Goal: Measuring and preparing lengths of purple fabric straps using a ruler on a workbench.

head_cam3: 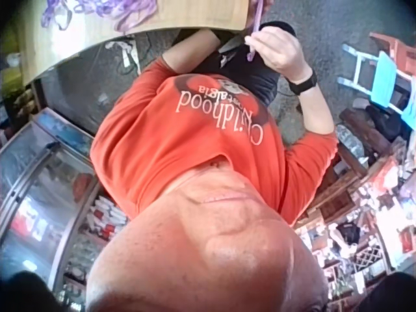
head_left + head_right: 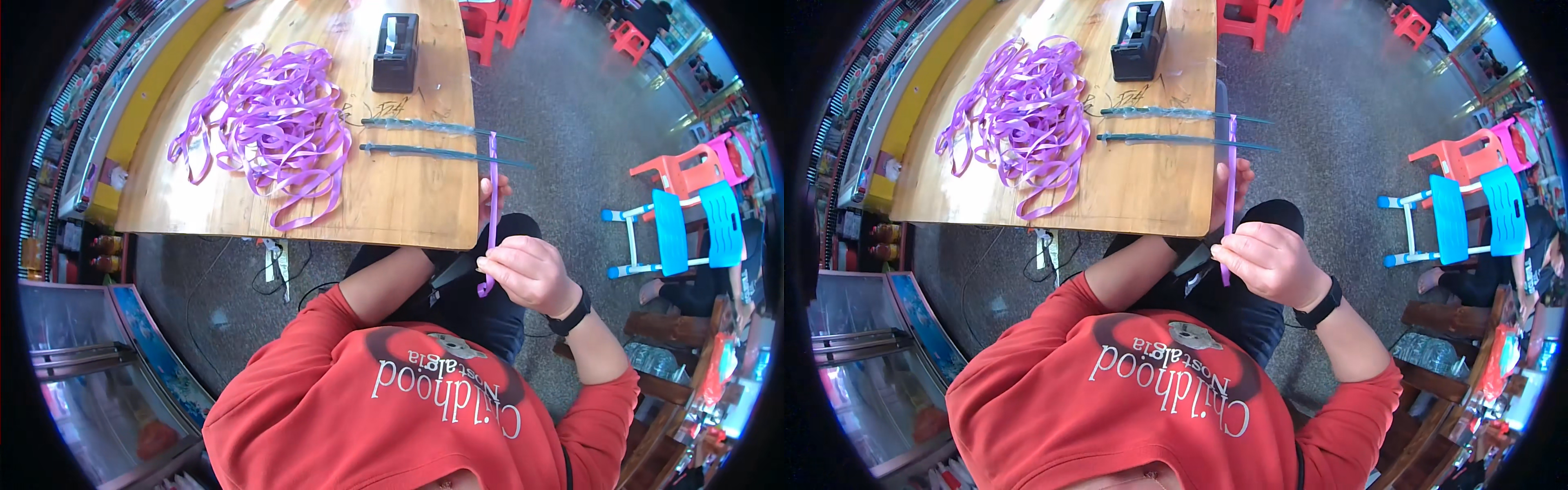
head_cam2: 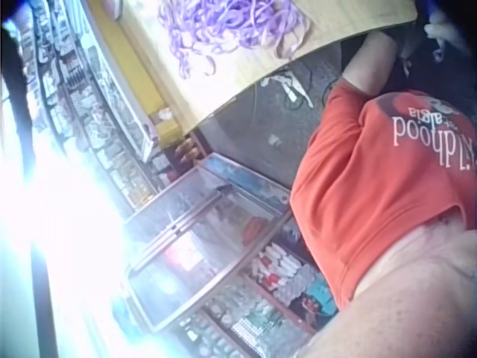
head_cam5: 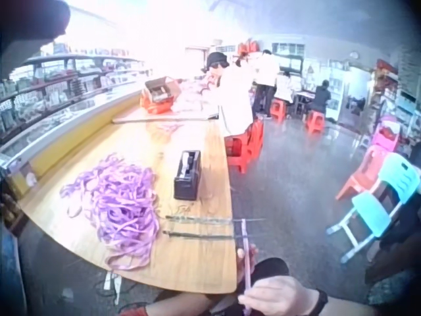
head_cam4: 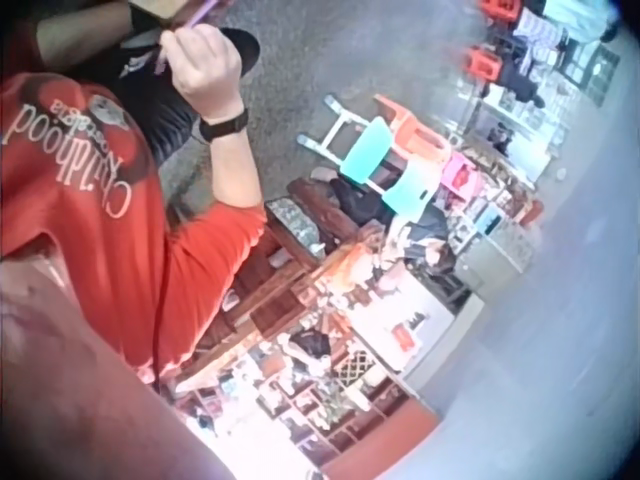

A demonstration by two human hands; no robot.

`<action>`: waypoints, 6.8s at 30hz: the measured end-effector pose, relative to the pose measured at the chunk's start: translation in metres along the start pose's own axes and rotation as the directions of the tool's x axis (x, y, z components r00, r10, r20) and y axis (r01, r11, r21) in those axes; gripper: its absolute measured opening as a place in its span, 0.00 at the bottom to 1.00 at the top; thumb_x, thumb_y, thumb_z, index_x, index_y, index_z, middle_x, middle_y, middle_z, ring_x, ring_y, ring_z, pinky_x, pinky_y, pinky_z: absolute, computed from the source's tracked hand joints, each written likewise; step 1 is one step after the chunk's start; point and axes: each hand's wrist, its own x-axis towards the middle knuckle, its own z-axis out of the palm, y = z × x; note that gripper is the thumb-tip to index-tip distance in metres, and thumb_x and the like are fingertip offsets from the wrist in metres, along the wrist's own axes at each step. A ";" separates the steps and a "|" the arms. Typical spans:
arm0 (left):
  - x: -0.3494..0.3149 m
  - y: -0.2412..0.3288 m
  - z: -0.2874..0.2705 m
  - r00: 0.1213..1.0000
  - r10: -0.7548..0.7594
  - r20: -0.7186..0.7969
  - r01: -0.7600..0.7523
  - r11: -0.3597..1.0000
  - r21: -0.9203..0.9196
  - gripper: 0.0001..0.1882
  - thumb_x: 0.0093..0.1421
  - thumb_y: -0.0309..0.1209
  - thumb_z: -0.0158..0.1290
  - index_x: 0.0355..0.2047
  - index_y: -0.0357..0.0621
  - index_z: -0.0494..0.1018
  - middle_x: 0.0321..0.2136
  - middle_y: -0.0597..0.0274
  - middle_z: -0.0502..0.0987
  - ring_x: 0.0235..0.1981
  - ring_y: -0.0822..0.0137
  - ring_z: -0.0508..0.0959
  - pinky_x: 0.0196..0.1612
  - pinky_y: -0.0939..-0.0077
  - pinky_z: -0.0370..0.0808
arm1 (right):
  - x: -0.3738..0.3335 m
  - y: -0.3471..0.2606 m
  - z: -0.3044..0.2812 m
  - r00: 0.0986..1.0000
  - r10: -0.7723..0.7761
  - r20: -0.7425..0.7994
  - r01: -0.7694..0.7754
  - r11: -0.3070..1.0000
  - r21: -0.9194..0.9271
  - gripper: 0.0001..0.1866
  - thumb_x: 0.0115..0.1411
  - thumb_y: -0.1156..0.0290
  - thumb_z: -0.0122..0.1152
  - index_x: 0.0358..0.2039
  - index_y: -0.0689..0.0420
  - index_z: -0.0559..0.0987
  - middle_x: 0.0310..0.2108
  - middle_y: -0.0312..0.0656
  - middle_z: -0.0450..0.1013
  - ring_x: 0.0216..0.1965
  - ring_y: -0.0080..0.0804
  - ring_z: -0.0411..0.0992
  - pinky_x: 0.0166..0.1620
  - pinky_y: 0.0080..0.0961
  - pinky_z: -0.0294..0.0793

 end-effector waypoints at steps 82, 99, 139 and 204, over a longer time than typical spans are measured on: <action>-0.017 -0.013 0.024 0.941 0.236 0.241 -0.333 0.766 0.550 0.21 0.74 0.39 0.43 0.60 0.40 0.70 0.45 0.60 0.79 0.34 0.77 0.74 0.39 0.80 0.75 | 0.007 0.008 -0.003 0.953 0.078 0.292 -0.095 0.995 0.044 0.10 0.45 0.73 0.62 0.31 0.59 0.81 0.33 0.37 0.73 0.42 0.34 0.74 0.44 0.30 0.77; -0.034 -0.018 0.057 0.986 -0.135 0.096 0.134 0.991 0.017 0.20 0.73 0.50 0.39 0.30 0.50 0.65 0.20 0.72 0.62 0.18 0.76 0.62 0.22 0.81 0.61 | 0.010 0.078 0.016 0.939 0.173 -0.297 -0.259 0.925 -0.278 0.14 0.48 0.73 0.73 0.38 0.51 0.84 0.36 0.33 0.76 0.36 0.34 0.74 0.42 0.33 0.72; 0.042 0.184 0.159 0.943 -0.115 0.311 -0.094 0.807 0.583 0.26 0.72 0.46 0.41 0.40 0.33 0.76 0.36 0.54 0.81 0.38 0.66 0.80 0.43 0.72 0.75 | 0.078 0.121 0.003 0.690 0.706 0.161 -0.656 0.516 0.550 0.11 0.57 0.67 0.66 0.26 0.63 0.80 0.21 0.31 0.73 0.26 0.18 0.70 0.30 0.22 0.68; 0.065 0.161 0.104 0.913 -0.363 -0.187 0.286 0.242 0.927 0.12 0.61 0.34 0.61 0.26 0.38 0.80 0.20 0.67 0.79 0.14 0.79 0.70 0.16 0.81 0.65 | 0.191 0.247 -0.119 0.794 0.602 0.085 -0.571 0.787 -0.235 0.17 0.54 0.56 0.69 0.31 0.60 0.85 0.24 0.37 0.77 0.29 0.23 0.73 0.37 0.24 0.71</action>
